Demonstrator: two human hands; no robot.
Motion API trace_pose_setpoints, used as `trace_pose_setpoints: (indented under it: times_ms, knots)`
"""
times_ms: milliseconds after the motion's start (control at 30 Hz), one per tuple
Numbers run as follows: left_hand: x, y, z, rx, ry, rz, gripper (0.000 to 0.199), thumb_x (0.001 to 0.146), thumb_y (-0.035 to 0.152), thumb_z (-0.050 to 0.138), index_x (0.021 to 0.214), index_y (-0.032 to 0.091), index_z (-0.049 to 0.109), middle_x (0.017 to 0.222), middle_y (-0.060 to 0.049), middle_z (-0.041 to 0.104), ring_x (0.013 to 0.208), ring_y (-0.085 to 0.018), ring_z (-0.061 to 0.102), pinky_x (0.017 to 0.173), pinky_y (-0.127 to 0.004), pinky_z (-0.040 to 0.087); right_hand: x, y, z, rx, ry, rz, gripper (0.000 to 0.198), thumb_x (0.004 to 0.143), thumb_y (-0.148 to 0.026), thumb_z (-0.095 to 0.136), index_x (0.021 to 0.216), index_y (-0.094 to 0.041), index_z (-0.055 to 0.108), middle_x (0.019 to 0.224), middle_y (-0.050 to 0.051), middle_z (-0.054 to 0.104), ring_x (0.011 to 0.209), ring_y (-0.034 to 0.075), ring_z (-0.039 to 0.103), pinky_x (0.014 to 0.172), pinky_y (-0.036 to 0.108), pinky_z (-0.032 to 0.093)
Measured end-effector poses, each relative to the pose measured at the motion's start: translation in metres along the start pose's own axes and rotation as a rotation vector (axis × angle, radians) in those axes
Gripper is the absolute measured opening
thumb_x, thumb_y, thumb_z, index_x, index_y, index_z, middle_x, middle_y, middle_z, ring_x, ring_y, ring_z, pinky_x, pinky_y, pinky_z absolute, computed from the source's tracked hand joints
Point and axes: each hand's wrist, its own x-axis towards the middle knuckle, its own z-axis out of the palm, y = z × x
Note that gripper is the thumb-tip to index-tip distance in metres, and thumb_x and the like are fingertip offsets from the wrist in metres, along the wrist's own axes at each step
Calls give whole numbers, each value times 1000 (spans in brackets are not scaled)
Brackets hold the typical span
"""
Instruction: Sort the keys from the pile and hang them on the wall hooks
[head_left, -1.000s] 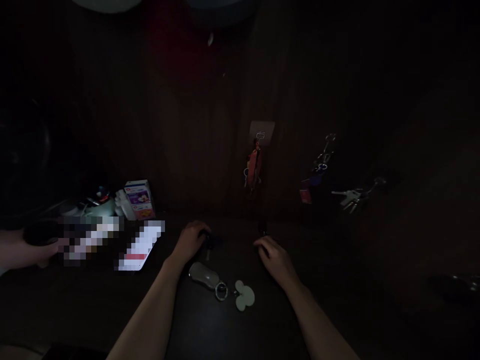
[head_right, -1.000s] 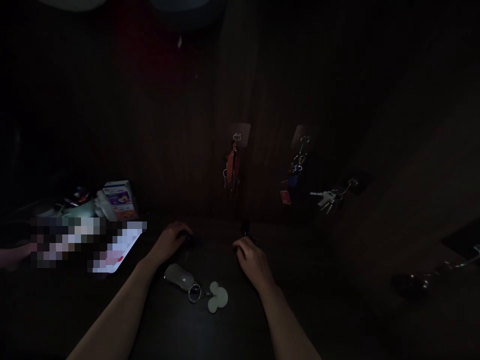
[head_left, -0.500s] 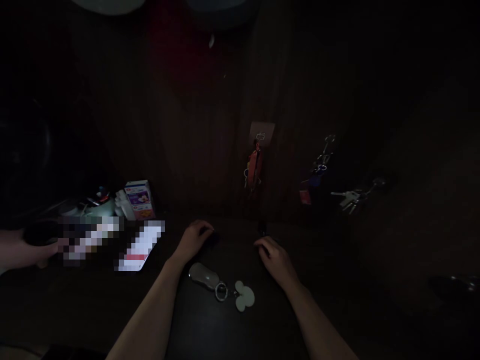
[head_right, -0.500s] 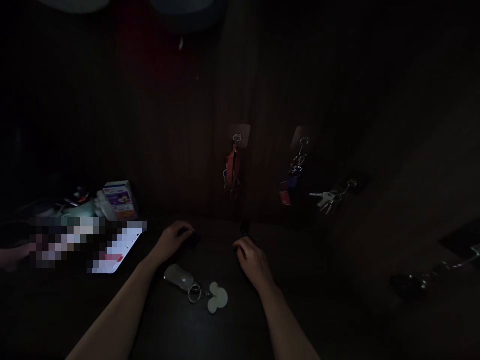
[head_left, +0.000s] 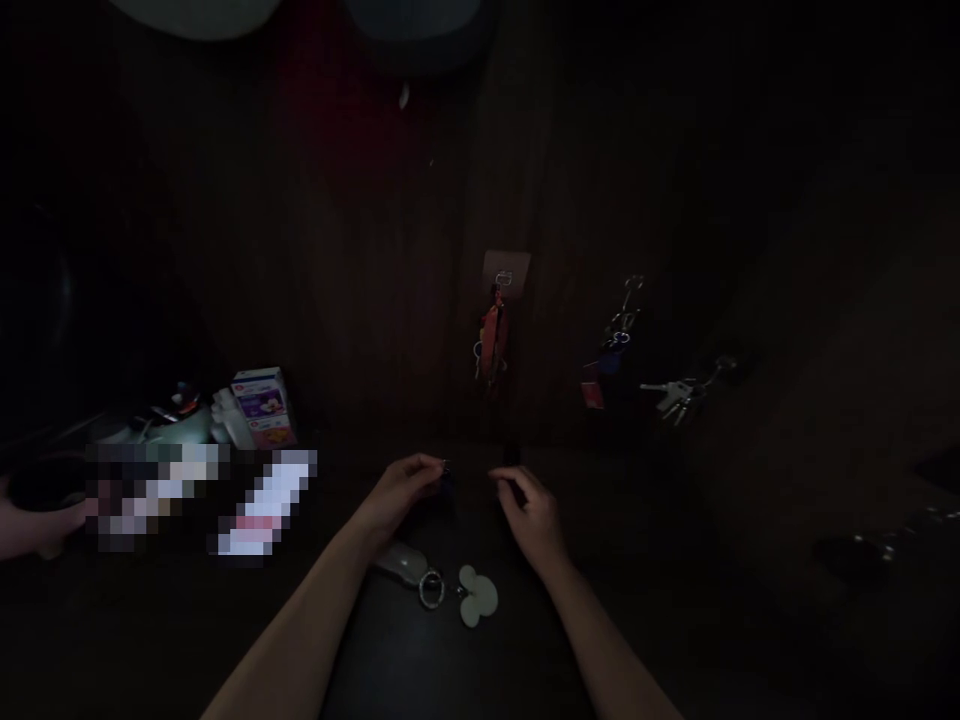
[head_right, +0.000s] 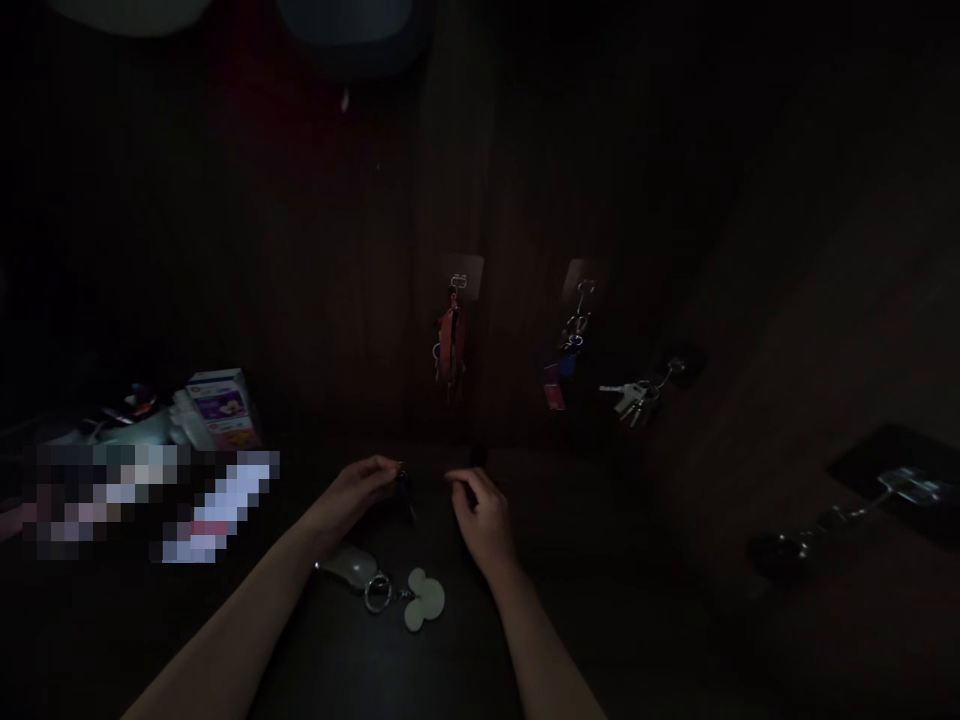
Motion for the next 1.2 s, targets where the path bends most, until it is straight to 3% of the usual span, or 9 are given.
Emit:
trace_pose_setpoints:
  times_ms: [233,400,700,833,1000,1100,1200]
  knots:
    - [-2,-4,16,91,-63,-26,22,68,35,69,76,15,64,73,-1,62,71,-13,58,70,-25,46,-2,-12,12,109,-93,-52,20,85,-31,49,98,-24,62,95,5,65,92,19,60,82,33,48]
    - [-3,-4,20,104,-71,0,17,68,31,69,76,16,64,77,-1,63,75,-13,59,73,-25,46,-4,-16,17,92,-60,-49,24,77,-28,60,100,-24,61,97,4,66,92,20,62,81,33,50]
    - [-2,-8,23,52,-114,7,20,70,34,68,77,15,66,80,-2,65,77,-14,58,74,-26,46,-5,-11,25,106,-34,-25,18,78,-25,57,95,-24,62,93,4,68,88,19,63,79,32,50]
    - [0,-9,20,18,-78,-3,21,72,34,67,83,16,67,84,-3,65,78,-14,59,75,-25,46,-4,-10,21,177,0,62,18,77,-30,60,93,-23,63,92,3,69,87,20,63,80,33,49]
    - [2,-10,15,41,6,-14,29,75,36,63,97,18,65,98,-7,66,93,-18,60,82,-29,46,3,-8,14,504,3,290,23,73,-37,65,90,-22,66,99,6,69,96,23,62,86,37,47]
    - [3,-14,17,-18,-107,-49,34,78,37,61,107,18,62,112,-10,64,104,-21,58,89,-34,43,4,-11,12,847,-24,402,24,69,-35,70,89,-23,67,100,6,69,97,23,61,85,37,47]
    - [2,-19,21,-150,-236,-132,40,82,43,56,110,16,61,113,-13,64,102,-23,60,91,-38,41,4,-17,10,1124,-62,490,24,67,-31,74,87,-23,66,97,4,69,96,22,62,83,35,47]
